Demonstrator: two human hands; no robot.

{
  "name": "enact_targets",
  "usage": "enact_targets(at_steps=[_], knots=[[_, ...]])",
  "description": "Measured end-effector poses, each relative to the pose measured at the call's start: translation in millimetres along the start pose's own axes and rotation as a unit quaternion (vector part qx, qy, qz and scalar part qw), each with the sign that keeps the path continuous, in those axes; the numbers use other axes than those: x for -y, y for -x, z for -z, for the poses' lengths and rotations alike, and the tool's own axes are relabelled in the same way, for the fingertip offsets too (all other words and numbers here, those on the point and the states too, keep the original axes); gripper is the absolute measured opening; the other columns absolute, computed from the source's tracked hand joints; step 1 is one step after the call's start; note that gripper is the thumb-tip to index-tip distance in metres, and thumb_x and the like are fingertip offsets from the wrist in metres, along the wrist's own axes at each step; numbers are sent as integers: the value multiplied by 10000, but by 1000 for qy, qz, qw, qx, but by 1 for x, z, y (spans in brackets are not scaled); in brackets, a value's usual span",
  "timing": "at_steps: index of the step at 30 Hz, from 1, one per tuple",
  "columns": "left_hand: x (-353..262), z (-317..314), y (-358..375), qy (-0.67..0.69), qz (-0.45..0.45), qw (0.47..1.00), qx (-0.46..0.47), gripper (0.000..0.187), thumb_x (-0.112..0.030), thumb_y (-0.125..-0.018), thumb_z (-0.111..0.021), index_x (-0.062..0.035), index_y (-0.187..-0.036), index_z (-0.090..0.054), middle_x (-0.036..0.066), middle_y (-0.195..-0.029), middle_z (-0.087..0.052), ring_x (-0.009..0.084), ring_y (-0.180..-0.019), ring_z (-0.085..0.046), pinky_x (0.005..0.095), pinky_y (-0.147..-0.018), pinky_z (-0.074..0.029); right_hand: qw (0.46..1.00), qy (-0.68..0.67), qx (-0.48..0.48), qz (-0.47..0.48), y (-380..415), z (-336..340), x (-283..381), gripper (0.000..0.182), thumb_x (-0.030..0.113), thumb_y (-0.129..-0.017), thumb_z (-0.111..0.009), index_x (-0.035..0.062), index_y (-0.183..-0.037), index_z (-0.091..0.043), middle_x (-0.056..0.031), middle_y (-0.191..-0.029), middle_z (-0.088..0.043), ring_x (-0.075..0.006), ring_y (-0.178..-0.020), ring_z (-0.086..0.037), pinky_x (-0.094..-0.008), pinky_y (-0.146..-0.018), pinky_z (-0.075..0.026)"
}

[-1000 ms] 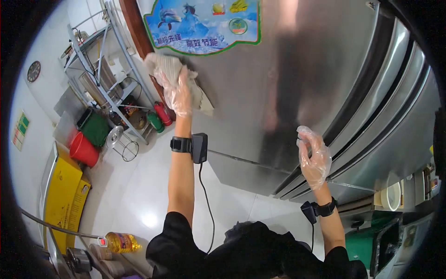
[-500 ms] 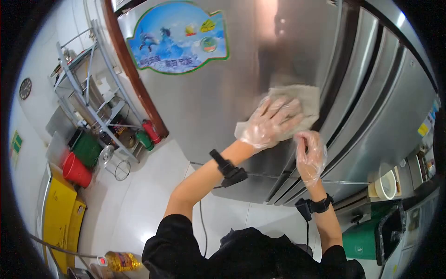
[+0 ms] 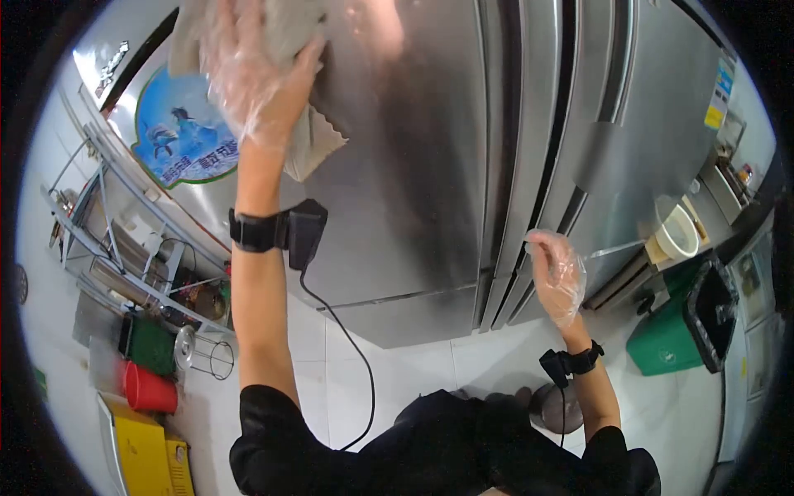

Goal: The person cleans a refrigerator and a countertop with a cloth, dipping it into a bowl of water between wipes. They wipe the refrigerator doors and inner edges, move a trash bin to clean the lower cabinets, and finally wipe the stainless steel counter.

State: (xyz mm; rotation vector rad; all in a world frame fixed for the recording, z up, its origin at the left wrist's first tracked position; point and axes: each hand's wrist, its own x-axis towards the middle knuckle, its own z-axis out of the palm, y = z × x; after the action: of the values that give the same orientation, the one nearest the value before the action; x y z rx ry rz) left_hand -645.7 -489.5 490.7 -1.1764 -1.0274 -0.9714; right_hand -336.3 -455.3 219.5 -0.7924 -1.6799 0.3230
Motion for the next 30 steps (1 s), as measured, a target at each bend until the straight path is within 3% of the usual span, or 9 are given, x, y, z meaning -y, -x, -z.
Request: enact_targets(at_steps=[2, 10, 11, 14, 17, 20, 22, 27, 30], knots=[[-27, 6, -10, -91, -142, 981, 93, 738, -362, -721, -745, -153, -1369, -462, 167, -1435, -405, 376, -1325, -360, 458, -1086, -302, 1000, 8, -11, -8, 5, -1, 8, 170, -7, -860, -596, 104, -982, -637, -53, -917, -637, -174, -707, -607, -273, -647, -486], [-106, -31, 101, 170, -270, 909, 270, 763, -166, -650, -671, -185, -1382, -457, 107, -1470, -382, 304, -1240, -463, 404, -986, -389, 996, 26, 0, -88, 54, 3, 8, 131, 10, -886, -585, 77, -986, -636, -65, -930, -649, -172, -740, -624, -265, -665, -493], [-112, -34, 132, 220, -281, 891, 279, 808, -140, -621, -656, -209, -1397, -442, 79, -1478, -378, 268, -1194, -508, 390, -968, -396, 995, 37, -2, -89, 64, 3, 5, 128, 10, -887, -584, 75, -984, -636, -66, -936, -653, -175, -748, -630, -266, -667, -495], [-134, -26, 222, 217, -340, 814, 419, 713, -130, -749, -585, -194, -1430, -384, 78, -1491, -351, 226, -985, -597, 397, -979, -396, 992, 70, -10, -100, 90, 3, -3, 125, 18, -880, -588, 85, -978, -628, -87, -920, -651, -211, -714, -624, -305, -635, -492], [-136, -11, 293, 228, -404, 719, 518, 763, -147, -745, -613, -202, -1455, -338, 110, -1454, -385, 265, -983, -618, 401, -935, -424, 984, 109, -11, -143, 122, 6, 5, 137, 22, -871, -590, 95, -984, -617, -104, -902, -643, -243, -686, -609, -338, -596, -480], [-105, 5, 395, 269, -390, 680, 560, 728, -128, -780, -584, -146, -1461, -324, 144, -1336, -503, 254, -983, -613, 397, -926, -427, 964, 122, 32, -235, 159, 12, 17, 156, 17, -897, -563, 78, -1028, -623, -95, -956, -642, -228, -788, -629, -316, -679, -505], [-64, 20, 450, 244, -399, 699, 541, 643, -148, -833, -526, -153, -1447, -334, 88, -1105, -639, 199, -1036, -594, 299, -983, -428, 962, 77, -12, -261, 193, 19, 22, 159, 16, -901, -554, 76, -1031, -621, -92, -977, -650, -233, -825, -644, -313, -703, -513], [33, 71, 433, 97, -530, 619, 572, 702, -164, -839, -524, -155, -1487, -253, 98, -1232, -587, 233, -1151, -551, 365, -1051, -380, 924, 126, -49, -358, 272, 35, 44, 130, 56, -899, -584, 64, -1023, -621, -112, -927, -672, -206, -806, -655, -306, -678, -512], [80, 76, 402, 43, -540, 652, 531, 768, -127, -823, -530, -190, -1507, -187, 78, -1410, -461, 280, -1223, -498, 400, -1103, -312, 910, 71, -76, -402, 310, 28, 57, 138, 87, -909, -582, 65, -1039, -624, -111, -940, -673, -209, -809, -654, -302, -716, -502]])
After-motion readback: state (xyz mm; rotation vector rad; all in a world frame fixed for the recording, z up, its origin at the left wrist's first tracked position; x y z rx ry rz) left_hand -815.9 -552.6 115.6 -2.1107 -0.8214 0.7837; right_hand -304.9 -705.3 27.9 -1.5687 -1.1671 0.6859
